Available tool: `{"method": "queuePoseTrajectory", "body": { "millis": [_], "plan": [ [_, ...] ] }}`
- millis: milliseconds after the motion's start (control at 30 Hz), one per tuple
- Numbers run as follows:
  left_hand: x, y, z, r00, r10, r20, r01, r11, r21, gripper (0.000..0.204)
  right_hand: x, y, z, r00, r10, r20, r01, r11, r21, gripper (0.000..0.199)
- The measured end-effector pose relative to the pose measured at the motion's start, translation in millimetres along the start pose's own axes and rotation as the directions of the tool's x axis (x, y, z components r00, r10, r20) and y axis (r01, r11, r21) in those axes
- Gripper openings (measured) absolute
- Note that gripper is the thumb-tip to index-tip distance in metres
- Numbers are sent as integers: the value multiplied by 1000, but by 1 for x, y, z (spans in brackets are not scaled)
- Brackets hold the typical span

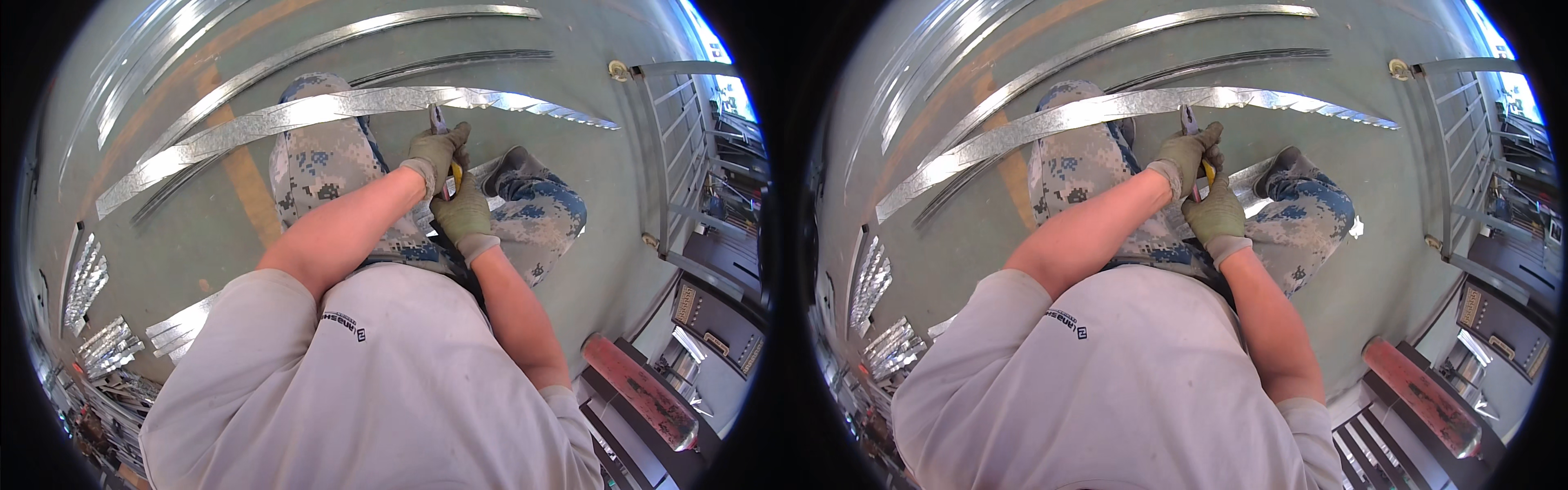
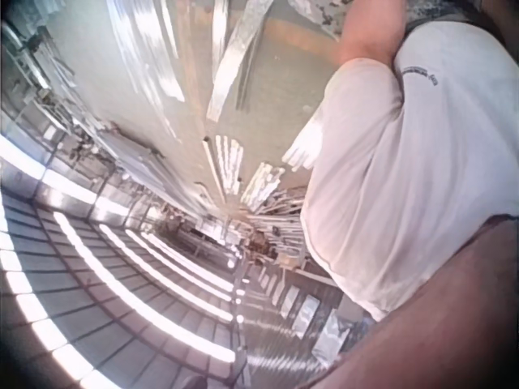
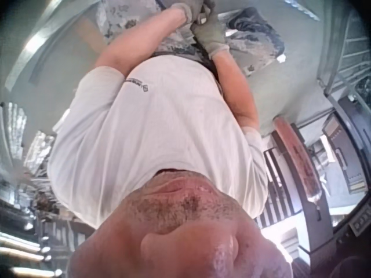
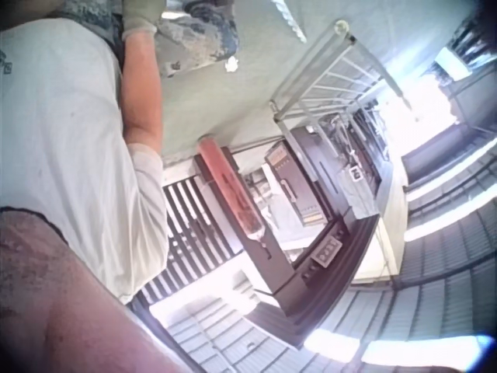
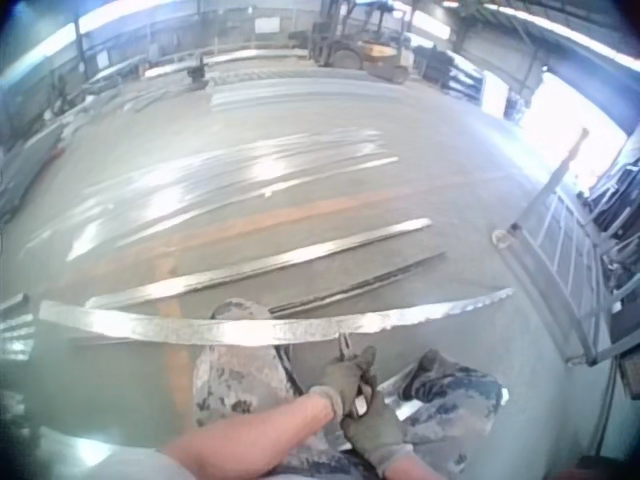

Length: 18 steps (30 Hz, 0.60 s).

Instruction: The person sits on the floor and uses tin snips to cut a long, thin metal strip into smaller pieces. The person holds the strip with one hand and cuts it with the other, creating multiple segments.

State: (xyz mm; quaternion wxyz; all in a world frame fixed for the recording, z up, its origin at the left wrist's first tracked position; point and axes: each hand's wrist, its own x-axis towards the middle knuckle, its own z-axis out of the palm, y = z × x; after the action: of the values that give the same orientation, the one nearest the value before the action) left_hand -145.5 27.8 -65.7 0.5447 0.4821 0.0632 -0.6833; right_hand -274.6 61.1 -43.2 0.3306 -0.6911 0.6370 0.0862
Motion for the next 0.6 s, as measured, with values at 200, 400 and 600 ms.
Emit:
{"method": "queuePoseTrajectory", "body": {
  "millis": [200,400,600],
  "plan": [
    [14,-7,-18,940,-13,341,107,960,-258,32,-18,-15,-8,991,-6,-132,-17,985,-172,83],
    [32,-21,-27,876,-6,482,195,919,-342,32,-27,-21,-15,993,-10,-122,-21,967,-255,90],
    [38,-22,-25,915,7,404,119,950,-287,32,-23,-11,-4,984,-61,-168,23,975,-220,88]
  ]
}}
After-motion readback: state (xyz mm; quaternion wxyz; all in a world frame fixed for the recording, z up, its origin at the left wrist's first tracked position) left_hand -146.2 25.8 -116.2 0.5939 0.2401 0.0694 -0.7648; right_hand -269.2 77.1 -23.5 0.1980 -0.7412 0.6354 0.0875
